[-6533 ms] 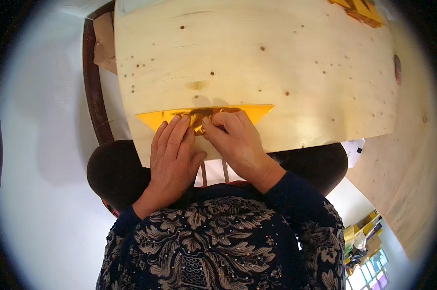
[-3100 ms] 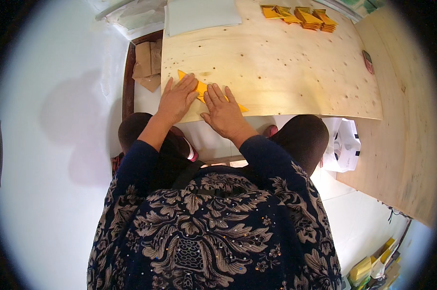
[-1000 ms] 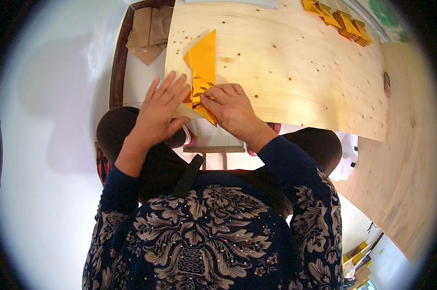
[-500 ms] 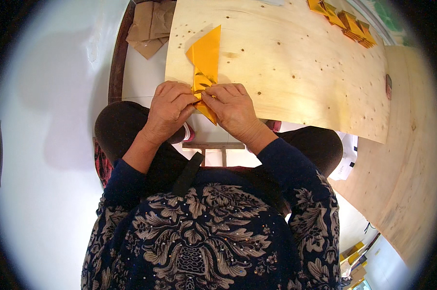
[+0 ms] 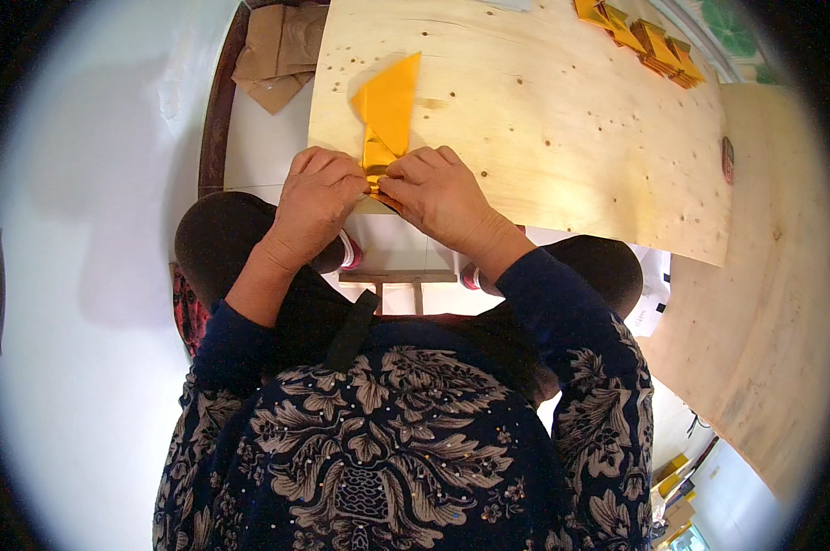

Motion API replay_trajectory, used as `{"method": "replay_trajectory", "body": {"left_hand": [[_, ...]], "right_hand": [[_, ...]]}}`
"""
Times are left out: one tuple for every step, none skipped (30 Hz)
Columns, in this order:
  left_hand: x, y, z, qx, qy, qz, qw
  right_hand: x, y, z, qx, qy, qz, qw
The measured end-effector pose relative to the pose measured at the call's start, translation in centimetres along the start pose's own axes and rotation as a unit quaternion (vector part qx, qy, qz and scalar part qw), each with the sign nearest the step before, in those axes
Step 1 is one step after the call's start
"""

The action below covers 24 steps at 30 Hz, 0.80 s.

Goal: The person folds a yellow sheet of paper by hand on a wooden table, pressing creases and stacking the finished folded piece with others. They then pick up a white sheet, fold it, and continue folding another yellow sheet.

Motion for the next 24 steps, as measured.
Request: {"method": "replay_trajectory", "body": {"left_hand": [[0.1, 0.0, 0.2, 0.002, -0.012, 0.003, 1.000], [0.3, 0.0, 0.4, 0.004, -0.026, 0.007, 1.000], [0.4, 0.0, 0.7, 0.005, -0.042, 0.011, 0.999], [0.5, -0.2, 0.7, 0.005, -0.046, 0.006, 0.999], [0.6, -0.2, 0.8, 0.003, -0.052, 0.003, 0.999], [0.7, -0.2, 0.8, -0.001, -0.056, -0.001, 0.998], [0.9, -0.1, 0.9, 0.006, -0.065, 0.002, 0.998], [1.0, 0.1, 1.0, 0.011, -0.073, 0.005, 0.997], [1.1, 0.2, 1.2, 0.019, -0.082, 0.007, 0.996], [1.2, 0.2, 1.3, 0.020, -0.085, 0.007, 0.996], [1.3, 0.2, 1.4, 0.023, -0.090, 0.005, 0.996], [1.3, 0.3, 1.6, 0.028, -0.099, 0.015, 0.995], [1.3, -0.2, 1.5, 0.007, -0.091, -0.007, 0.996], [1.2, -0.5, 1.4, -0.012, -0.086, -0.018, 0.996], [1.0, -0.9, 1.3, -0.036, -0.083, -0.034, 0.995], [0.6, -1.4, 1.2, -0.030, -0.102, -0.062, 0.992], [-0.3, -1.9, 0.7, -0.030, -0.123, -0.097, 0.987], [-1.3, -2.4, 0.2, -0.028, -0.144, -0.132, 0.980], [-1.7, -1.9, -0.9, -0.055, -0.122, -0.131, 0.982], [-2.1, -1.3, -2.1, -0.081, -0.102, -0.130, 0.983], [-2.5, -0.6, -3.3, -0.105, -0.078, -0.133, 0.982], [-2.8, 0.5, -4.1, -0.103, -0.080, -0.096, 0.987], [-2.8, 1.4, -4.1, -0.098, -0.086, -0.082, 0.988], [-2.8, 2.0, -4.3, -0.091, -0.086, -0.070, 0.990]], "right_hand": [[0.2, 0.0, -0.1, 0.020, -0.002, 0.008, 1.000], [0.3, 0.2, -0.2, 0.045, -0.002, 0.018, 0.999], [0.4, 0.2, -0.5, 0.070, 0.012, 0.020, 0.997], [0.4, 0.3, -0.7, 0.098, 0.028, 0.024, 0.995], [0.4, 0.5, -0.9, 0.131, 0.041, 0.027, 0.990], [0.5, 0.6, -1.2, 0.138, 0.056, 0.031, 0.988], [0.5, 0.7, -1.4, 0.148, 0.068, 0.033, 0.986], [0.5, 0.9, -1.7, 0.162, 0.085, 0.034, 0.982], [0.5, 1.2, -1.9, 0.167, 0.102, 0.049, 0.980], [0.4, 1.5, -2.2, 0.177, 0.123, 0.061, 0.975], [0.3, 2.1, -2.6, 0.185, 0.155, 0.094, 0.966], [0.6, 1.9, -2.7, 0.196, 0.157, 0.079, 0.965], [0.7, 1.9, -2.9, 0.204, 0.171, 0.082, 0.960], [0.9, 2.0, -3.2, 0.212, 0.187, 0.086, 0.956], [0.9, 2.4, -3.4, 0.207, 0.201, 0.115, 0.951], [1.0, 2.8, -3.6, 0.201, 0.215, 0.143, 0.945], [1.2, 2.8, -3.7, 0.202, 0.215, 0.151, 0.944], [1.2, 3.1, -4.0, 0.189, 0.230, 0.176, 0.938], [1.3, 3.2, -4.1, 0.184, 0.229, 0.181, 0.939], [1.5, 3.3, -4.1, 0.180, 0.227, 0.187, 0.939], [1.4, 3.6, -4.3, 0.189, 0.240, 0.204, 0.930], [1.3, 3.9, -4.4, 0.198, 0.253, 0.220, 0.921], [1.1, 4.2, -4.6, 0.205, 0.269, 0.237, 0.910], [1.1, 4.3, -4.6, 0.189, 0.266, 0.246, 0.912]]}}
Point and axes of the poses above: each hand's wrist, its own x-axis towards the middle knuckle, its own y-axis out of the palm, z = x × y, the point moved 8 cm from there along x, towards the middle knuckle, and after that the axes turned 15 degrees about -x, right-handed, at the moved point
